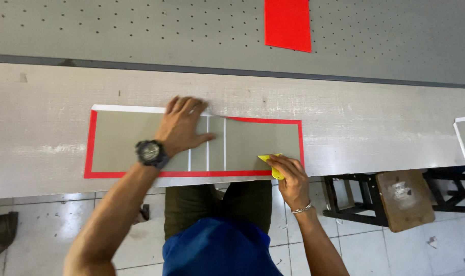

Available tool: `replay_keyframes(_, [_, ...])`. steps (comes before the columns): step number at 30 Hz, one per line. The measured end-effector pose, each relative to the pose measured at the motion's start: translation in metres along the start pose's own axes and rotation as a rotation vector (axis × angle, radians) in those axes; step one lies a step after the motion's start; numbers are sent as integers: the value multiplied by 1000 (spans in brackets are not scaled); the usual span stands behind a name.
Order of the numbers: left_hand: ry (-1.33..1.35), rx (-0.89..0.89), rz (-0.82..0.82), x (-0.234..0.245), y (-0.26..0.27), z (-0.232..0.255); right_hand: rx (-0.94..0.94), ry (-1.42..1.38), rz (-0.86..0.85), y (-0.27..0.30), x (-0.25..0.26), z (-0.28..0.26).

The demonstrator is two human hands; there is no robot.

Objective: The person applies red tape to the edges of rectangular panels using a yellow squeegee tool to smooth it down. They repeat this process on multiple panels, ensuring the tape is firmly adhered to the surface.

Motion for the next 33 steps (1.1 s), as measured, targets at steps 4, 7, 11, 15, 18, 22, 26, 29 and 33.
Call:
replay_keyframes(4, [-29, -49, 72, -3, 27, -6, -12, 13, 67, 0, 11, 37])
replay_keyframes(7, [2, -38, 90, -16, 16, 21, -68, -5, 129, -17, 34, 72])
replay_keyframes(11, [71, -67, 130, -41, -24, 78, 24, -60, 74, -92, 55, 85])
replay_keyframes(15, [77, -87, 178, -78, -50, 121, 89, -40, -60, -116, 27, 117])
replay_keyframes(18, [43, -71, 175, -80, -54, 129, 86, 35, -184, -84, -2, 126])
replay_keyframes(22, [37, -145, 237, -77, -40, 139, 174, 220, -131, -39, 4, 84])
replay_keyframes(26, [8, -170, 294, -87, -34, 142, 163, 325, -88, 7, -3, 80])
replay_keyframes(29, [88, -171, 211, -79, -24, 140, 111, 219, -107, 22, 9, 68])
replay_keyframes(33, [157, -205, 54, -68, -11, 135, -99, 192, -54, -6, 75, 102])
Point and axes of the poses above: each hand's wrist, its own y-axis away from the middle knuckle, its own x-axis out of the back of the hand, z = x × y, the point moved 8 cm from there along -y, towards the middle knuckle, and after that the axes turned 8 degrees about -y, right-handed, at the moved point
